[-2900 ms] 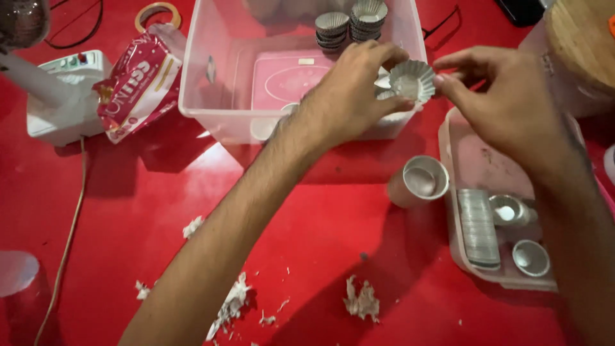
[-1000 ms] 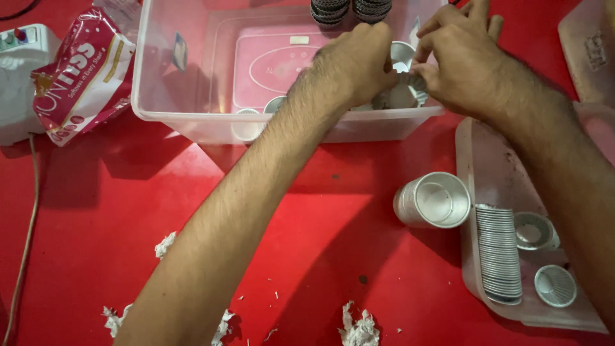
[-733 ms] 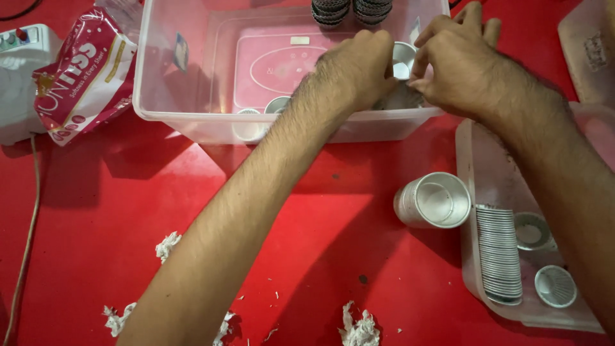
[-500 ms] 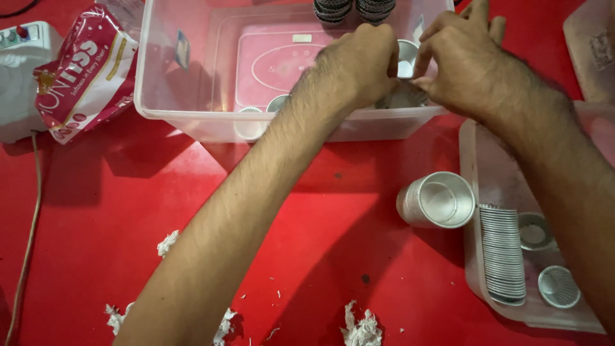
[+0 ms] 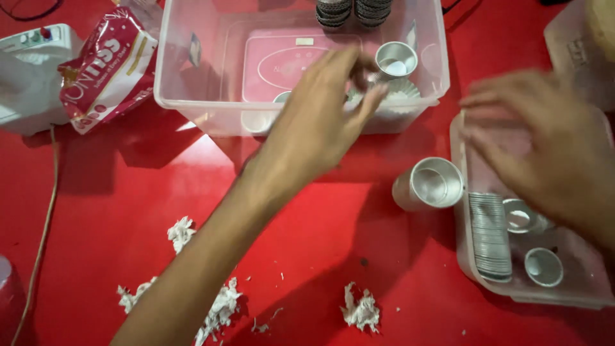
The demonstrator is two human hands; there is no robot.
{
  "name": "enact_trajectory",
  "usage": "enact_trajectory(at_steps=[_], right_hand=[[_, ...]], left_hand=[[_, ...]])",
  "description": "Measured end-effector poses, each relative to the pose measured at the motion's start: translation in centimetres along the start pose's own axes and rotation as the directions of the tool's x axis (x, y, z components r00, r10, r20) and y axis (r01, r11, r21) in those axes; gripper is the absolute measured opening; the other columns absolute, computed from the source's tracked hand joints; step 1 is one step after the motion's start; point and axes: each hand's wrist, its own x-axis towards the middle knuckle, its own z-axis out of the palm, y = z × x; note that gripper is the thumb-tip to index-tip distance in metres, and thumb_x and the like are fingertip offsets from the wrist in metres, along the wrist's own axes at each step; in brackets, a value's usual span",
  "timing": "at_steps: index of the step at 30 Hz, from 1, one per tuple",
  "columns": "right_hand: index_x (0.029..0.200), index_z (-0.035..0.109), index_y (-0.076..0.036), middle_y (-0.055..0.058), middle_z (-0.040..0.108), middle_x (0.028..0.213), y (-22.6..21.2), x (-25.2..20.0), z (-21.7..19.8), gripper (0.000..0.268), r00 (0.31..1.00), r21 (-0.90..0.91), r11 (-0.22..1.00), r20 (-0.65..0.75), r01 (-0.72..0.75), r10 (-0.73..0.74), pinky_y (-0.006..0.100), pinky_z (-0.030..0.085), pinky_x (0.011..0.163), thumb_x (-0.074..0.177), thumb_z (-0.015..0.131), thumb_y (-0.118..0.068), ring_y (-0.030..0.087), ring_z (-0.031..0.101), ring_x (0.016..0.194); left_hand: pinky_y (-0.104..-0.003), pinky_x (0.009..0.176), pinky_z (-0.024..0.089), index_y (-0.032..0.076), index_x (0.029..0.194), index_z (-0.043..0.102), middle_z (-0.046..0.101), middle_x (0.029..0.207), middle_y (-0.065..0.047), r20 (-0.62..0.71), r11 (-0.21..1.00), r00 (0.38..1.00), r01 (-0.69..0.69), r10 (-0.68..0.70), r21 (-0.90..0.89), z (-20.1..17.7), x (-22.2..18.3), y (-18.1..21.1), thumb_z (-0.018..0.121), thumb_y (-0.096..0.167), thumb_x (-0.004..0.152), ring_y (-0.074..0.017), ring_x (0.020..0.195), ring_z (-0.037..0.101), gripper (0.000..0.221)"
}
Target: Cleaning small metal baking cups by wiping them with paper and organizing them on a table.
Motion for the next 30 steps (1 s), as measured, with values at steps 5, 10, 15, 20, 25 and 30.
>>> enact_trajectory(at_steps=[5,10,15,20,25,30], right_hand=[[0.148,0.048,-0.004,0.019,0.051,0.153,-1.1,-5.0,1.0,0.089,0.959,0.194,0.964,0.252,-0.182,0.130,0.051,0.037,0.111,0.072,0.081,-0.036,0.036,0.044,0.141],[0.156,0.032,0.000,0.022,0.049,0.147,-2.1,-8.0,4.3,0.115,0.945,0.273,0.914,0.215,-0.299,0.245,0.048,0.039,0.108,0.062,0.092,-0.029,0.037,0.044,0.137],[0.153,0.039,-0.005,0.022,0.050,0.143,-2.5,-9.6,7.6,0.104,0.940,0.362,0.868,0.118,-0.340,0.320,0.046,0.035,0.111,0.065,0.090,-0.025,0.036,0.044,0.135],[0.152,0.051,-0.008,0.013,0.064,0.129,-3.0,-10.3,8.8,0.098,0.943,0.357,0.884,-0.025,-0.301,0.332,0.050,0.042,0.104,0.063,0.091,-0.020,0.038,0.054,0.116],[0.143,0.060,-0.012,0.008,0.068,0.118,-1.3,-10.7,10.8,0.076,0.938,0.336,0.895,-0.084,-0.292,0.337,0.044,0.043,0.101,0.073,0.087,-0.023,0.031,0.055,0.111],[0.141,0.061,-0.016,0.011,0.064,0.115,-3.3,-10.4,10.0,0.081,0.908,0.387,0.847,-0.049,-0.366,0.415,0.048,0.042,0.101,0.066,0.090,-0.026,0.035,0.056,0.115]], left_hand=[[-0.039,0.101,0.050,0.009,0.124,0.063,0.065,0.115,-0.008,0.305,0.977,0.928,0.204,-0.214,0.065,-0.1,-5.8,3.3,0.062,0.035,0.098,-0.0218,0.108,0.064,0.037],[-0.046,0.100,0.045,0.001,0.125,0.060,0.059,0.118,-0.017,0.246,0.981,0.969,-0.020,-0.029,0.193,4.4,-7.3,3.7,0.071,0.051,0.087,-0.0341,0.111,0.054,0.063],[-0.049,0.089,0.050,0.003,0.110,0.064,0.059,0.110,-0.020,0.218,0.947,0.976,-0.084,0.015,0.310,8.4,-5.8,3.5,0.083,0.063,0.070,-0.0380,0.104,0.055,0.075],[-0.047,0.089,0.058,-0.002,0.121,0.065,0.059,0.111,-0.020,0.291,0.964,0.957,-0.064,-0.014,0.257,8.8,-5.5,4.1,0.086,0.047,0.072,-0.0376,0.108,0.064,0.072],[-0.047,0.084,0.061,0.002,0.116,0.067,0.060,0.108,-0.018,0.288,0.961,0.957,-0.084,0.004,0.264,9.3,-5.7,3.8,0.085,0.049,0.073,-0.0349,0.104,0.068,0.067],[-0.050,0.073,0.063,0.002,0.109,0.071,0.060,0.104,-0.016,0.283,0.955,0.959,-0.077,-0.008,0.286,9.8,-5.7,4.0,0.083,0.053,0.066,-0.0329,0.095,0.071,0.068]])
